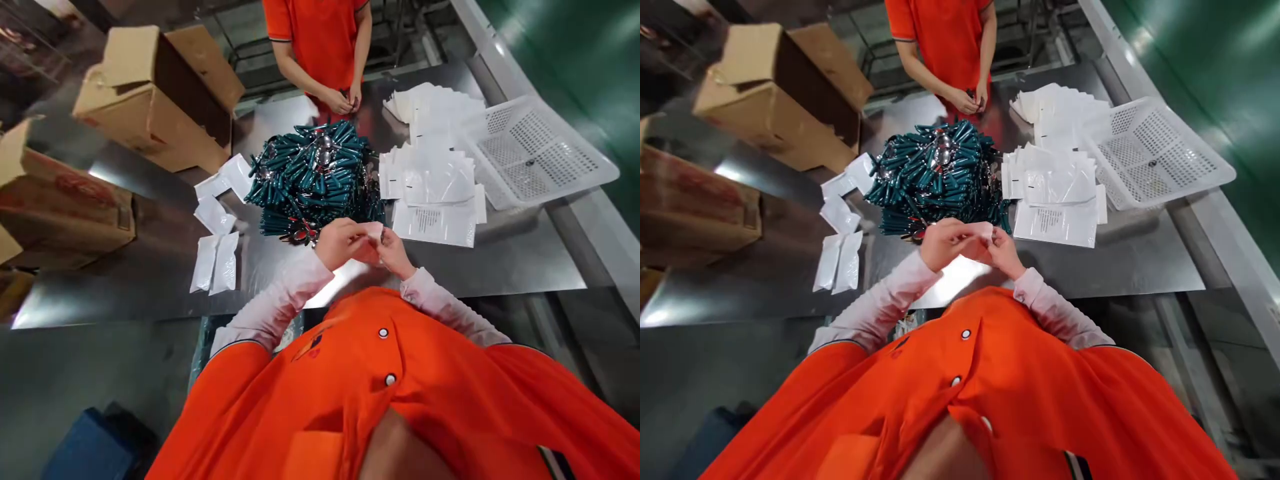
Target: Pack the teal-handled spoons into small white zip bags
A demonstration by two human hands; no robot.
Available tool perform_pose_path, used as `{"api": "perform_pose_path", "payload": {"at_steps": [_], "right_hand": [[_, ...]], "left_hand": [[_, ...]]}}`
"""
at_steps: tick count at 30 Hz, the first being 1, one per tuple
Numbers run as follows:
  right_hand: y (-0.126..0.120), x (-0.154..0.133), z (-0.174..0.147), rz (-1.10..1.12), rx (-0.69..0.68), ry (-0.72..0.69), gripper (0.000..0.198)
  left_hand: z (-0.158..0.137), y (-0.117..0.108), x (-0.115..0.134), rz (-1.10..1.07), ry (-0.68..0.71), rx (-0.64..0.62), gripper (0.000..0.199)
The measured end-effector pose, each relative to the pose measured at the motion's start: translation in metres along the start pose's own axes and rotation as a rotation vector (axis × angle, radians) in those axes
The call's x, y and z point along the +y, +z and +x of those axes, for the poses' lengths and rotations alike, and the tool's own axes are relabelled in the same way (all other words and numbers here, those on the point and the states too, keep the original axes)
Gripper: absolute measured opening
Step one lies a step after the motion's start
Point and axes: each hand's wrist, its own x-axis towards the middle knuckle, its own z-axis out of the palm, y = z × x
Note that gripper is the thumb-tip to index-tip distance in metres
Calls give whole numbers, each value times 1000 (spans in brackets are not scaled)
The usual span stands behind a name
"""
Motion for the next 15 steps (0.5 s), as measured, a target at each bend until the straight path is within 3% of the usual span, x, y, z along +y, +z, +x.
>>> {"api": "perform_pose_path", "payload": {"at_steps": [4,8,11,15], "right_hand": [[6,-8,-8,-71,-50,7,35],[5,-11,-13,-133,-65,5,34],[5,-8,-10,-145,-51,-18,36],[0,-1,-5,-165,20,-23,39]], "left_hand": [[0,25,-1,-38,-61,6,15],[0,32,-2,-133,-127,41,13],[-1,26,-5,-324,-147,101,19],[-3,-8,-27,-583,-299,377,43]]}}
